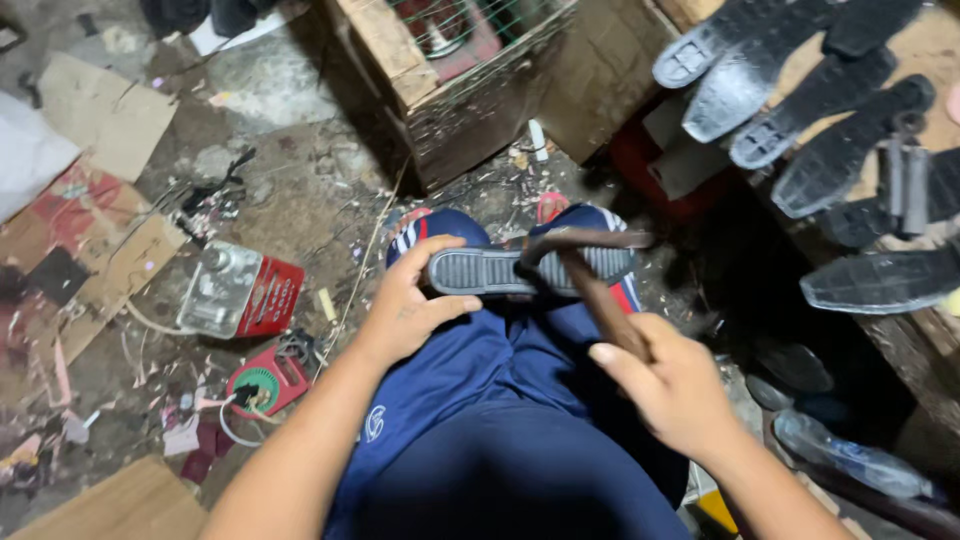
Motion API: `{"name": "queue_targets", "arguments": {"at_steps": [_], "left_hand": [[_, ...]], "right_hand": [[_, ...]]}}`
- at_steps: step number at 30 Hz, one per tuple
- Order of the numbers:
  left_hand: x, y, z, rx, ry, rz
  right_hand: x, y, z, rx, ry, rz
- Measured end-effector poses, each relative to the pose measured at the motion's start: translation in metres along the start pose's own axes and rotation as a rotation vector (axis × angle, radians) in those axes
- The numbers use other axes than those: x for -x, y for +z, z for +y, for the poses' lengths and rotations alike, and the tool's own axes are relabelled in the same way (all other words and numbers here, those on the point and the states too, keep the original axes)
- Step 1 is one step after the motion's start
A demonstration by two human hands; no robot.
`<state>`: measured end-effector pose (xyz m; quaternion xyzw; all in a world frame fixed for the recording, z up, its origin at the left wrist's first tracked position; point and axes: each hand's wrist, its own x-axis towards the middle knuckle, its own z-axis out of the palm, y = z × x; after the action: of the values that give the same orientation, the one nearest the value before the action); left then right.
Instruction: The person sits on the floor holding a sandal and hammers along the edge where the sole meets the upper using a hand tool. They then dip a thin stick into a small container of adhesive and run it along the sole seam, pressing the sole before setting the sandal on the workbench.
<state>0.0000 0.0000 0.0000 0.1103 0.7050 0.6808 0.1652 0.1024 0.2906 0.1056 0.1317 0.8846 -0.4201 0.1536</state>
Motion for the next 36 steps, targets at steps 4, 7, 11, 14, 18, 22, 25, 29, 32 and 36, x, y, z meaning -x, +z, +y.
{"name": "queue_targets", "arguments": {"at_steps": [4, 7, 11, 14, 18, 22, 25, 29, 32, 36], "left_hand": [[0.002, -0.005, -0.001, -0.089, 0.097, 0.048], [0.006, -0.008, 0.004, -0.193, 0.169, 0.043], [-0.004, -0.011, 0.007, -0.218, 0.172, 0.031], [0.006, -0.012, 0.0, -0.193, 0.136, 0.023], [0.003, -0.014, 0.007, -0.313, 0.241, 0.024], [0.005, -0.009, 0.001, -0.132, 0.08, -0.017], [0.002, -0.008, -0.003, -0.071, 0.02, -0.014], [0.005, -0.004, 0.009, -0.282, 0.141, 0.004], [-0.005, -0.008, 0.024, -0.255, 0.125, -0.072], [-0.008, -0.015, 0.036, 0.154, -0.039, -0.109]], "right_hand": [[0.014, 0.022, -0.007, -0.631, -0.746, 0.284], [-0.024, 0.06, -0.015, 0.304, -0.199, -0.099], [-0.011, 0.056, -0.017, 0.032, -0.341, 0.047], [-0.005, 0.061, -0.013, -0.105, -0.669, 0.093], [-0.025, 0.068, -0.021, 0.174, -0.165, -0.12], [0.003, 0.014, 0.008, 0.02, -0.052, 0.245], [0.025, -0.011, 0.032, -0.858, -0.43, 0.591], [0.012, 0.041, 0.061, -0.078, -0.448, 0.466], [0.009, 0.035, 0.083, 0.003, 0.037, 0.315], [0.034, 0.005, 0.083, -0.359, 0.077, 0.339]]}}
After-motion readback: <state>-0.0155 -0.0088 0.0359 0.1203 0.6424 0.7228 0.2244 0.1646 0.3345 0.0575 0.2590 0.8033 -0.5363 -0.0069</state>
